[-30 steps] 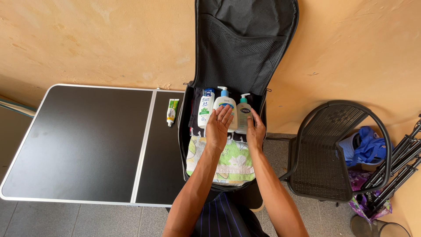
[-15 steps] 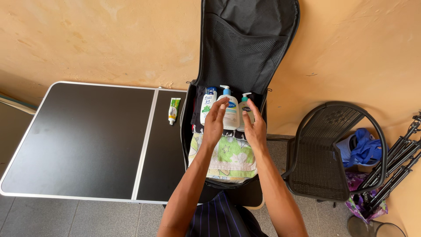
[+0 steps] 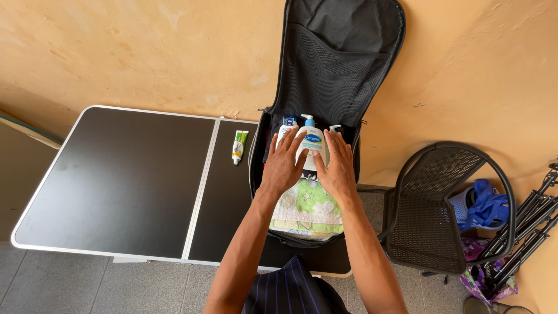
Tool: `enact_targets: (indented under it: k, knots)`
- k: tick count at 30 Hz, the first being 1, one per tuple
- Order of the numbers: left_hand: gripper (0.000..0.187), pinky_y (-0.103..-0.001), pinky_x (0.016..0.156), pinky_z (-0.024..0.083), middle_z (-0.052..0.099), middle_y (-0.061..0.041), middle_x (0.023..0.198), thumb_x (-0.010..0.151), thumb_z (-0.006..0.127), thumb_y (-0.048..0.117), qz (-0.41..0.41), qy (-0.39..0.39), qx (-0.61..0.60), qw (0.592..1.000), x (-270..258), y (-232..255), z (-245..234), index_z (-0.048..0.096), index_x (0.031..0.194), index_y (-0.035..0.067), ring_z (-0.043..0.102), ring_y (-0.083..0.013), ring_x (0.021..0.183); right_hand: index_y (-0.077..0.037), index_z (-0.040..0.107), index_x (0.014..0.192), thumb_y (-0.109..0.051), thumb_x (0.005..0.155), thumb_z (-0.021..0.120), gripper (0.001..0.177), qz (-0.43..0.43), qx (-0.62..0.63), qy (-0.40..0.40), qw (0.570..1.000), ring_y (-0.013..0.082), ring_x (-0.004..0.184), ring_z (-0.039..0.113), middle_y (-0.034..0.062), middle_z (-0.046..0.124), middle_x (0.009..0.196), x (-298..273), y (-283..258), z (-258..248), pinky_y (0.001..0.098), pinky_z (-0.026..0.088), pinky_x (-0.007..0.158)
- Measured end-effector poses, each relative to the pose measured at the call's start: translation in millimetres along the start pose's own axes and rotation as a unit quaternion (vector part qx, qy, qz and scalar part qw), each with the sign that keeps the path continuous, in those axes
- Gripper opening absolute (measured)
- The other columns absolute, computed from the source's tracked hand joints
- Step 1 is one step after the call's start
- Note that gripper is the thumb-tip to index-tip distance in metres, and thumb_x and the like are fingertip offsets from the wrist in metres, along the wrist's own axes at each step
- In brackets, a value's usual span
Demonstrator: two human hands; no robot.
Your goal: The person packs toiletries into a rolling travel bag. They place several bottles of lotion, a tube of toothpaste, and a toothbrush into the bag, then close and zip it.
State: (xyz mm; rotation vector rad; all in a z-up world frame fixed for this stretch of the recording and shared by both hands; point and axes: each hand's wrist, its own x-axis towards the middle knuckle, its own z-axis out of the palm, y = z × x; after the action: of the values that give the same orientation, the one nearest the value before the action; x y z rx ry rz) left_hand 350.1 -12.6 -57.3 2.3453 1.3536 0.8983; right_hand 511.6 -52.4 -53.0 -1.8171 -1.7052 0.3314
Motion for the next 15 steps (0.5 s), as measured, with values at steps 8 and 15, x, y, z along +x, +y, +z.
enact_targets:
  k: [8, 15]
  knots:
    - [0.048, -0.051, 0.127, 0.018, 0.041, -0.012, 0.161, 0.106, 0.051, 0.033, -0.017, 0.012, -0.005, 1.0, -19, -37, -36, 0.048, 0.15, 0.016, 0.034, -0.0285, 0.151, -0.008, 0.038, 0.156, -0.036, 0.103, 0.057, 0.064, -0.053, 0.016, 0.018, 0.998, 0.0294, 0.154, 0.027, 0.0155, 0.038, 0.162, -4, -39, 24, 0.049, 0.018, 0.127]
    - [0.047, -0.052, 0.124, 0.018, 0.041, -0.013, 0.159, 0.105, 0.054, 0.032, -0.034, 0.015, -0.013, 0.999, -35, -99, -87, 0.049, 0.148, 0.014, 0.034, -0.0302, 0.15, -0.008, 0.041, 0.156, -0.029, 0.102, 0.058, 0.06, -0.052, 0.058, 0.013, 0.997, 0.0309, 0.154, 0.03, 0.0143, 0.041, 0.162, 2, -118, 59, 0.0466, 0.027, 0.125]
